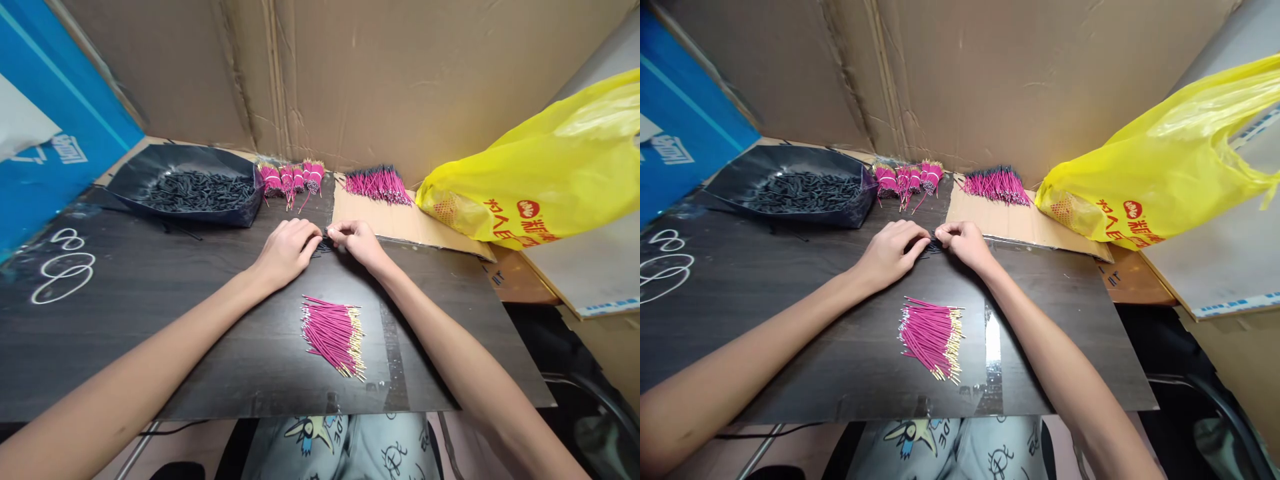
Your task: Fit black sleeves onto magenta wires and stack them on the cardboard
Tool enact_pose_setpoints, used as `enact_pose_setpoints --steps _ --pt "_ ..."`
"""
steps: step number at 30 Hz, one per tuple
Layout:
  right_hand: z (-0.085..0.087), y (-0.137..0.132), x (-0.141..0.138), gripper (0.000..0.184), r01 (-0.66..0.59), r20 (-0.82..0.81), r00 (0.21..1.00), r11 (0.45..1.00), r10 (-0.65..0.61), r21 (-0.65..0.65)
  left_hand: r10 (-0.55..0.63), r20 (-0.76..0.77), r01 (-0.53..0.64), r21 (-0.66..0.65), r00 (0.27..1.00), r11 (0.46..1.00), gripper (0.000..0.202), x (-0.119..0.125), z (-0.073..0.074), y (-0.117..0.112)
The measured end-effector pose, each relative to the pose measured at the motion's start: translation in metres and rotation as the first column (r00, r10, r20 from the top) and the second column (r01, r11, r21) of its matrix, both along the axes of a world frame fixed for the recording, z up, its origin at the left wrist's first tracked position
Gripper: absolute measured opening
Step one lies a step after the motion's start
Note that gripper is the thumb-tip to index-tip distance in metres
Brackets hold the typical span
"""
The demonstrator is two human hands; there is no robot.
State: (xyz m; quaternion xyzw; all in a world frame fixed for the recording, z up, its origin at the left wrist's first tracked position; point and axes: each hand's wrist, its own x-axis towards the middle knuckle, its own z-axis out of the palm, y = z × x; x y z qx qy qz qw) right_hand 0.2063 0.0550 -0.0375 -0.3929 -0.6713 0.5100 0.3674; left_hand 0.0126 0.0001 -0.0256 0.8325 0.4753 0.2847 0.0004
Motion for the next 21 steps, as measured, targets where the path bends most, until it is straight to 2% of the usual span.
enact_pose_setpoints --steps 7,17,21 --pt "0.0109 0.0001 0.0025 0.029 -0.055 0.020 0.998 0.996 0.056 -0.066 -0.001 -0.023 0.002 0.024 1.000 1.000 0.019 0.0003 -0.0015 -0.0002" --pt "0.0072 0.0027 0.0039 0.040 -0.072 0.050 0.996 0.997 0.073 -0.034 -0.001 0.068 -0.002 0.050 0.998 0.999 0.009 0.0012 0.0004 -0.0010" --pt "0.0068 0.0031 0.0046 0.040 -0.100 0.047 0.994 0.994 0.101 -0.035 -0.040 0.087 0.033 0.081 0.995 0.996 0.013 0.0011 0.0001 -0.0011"
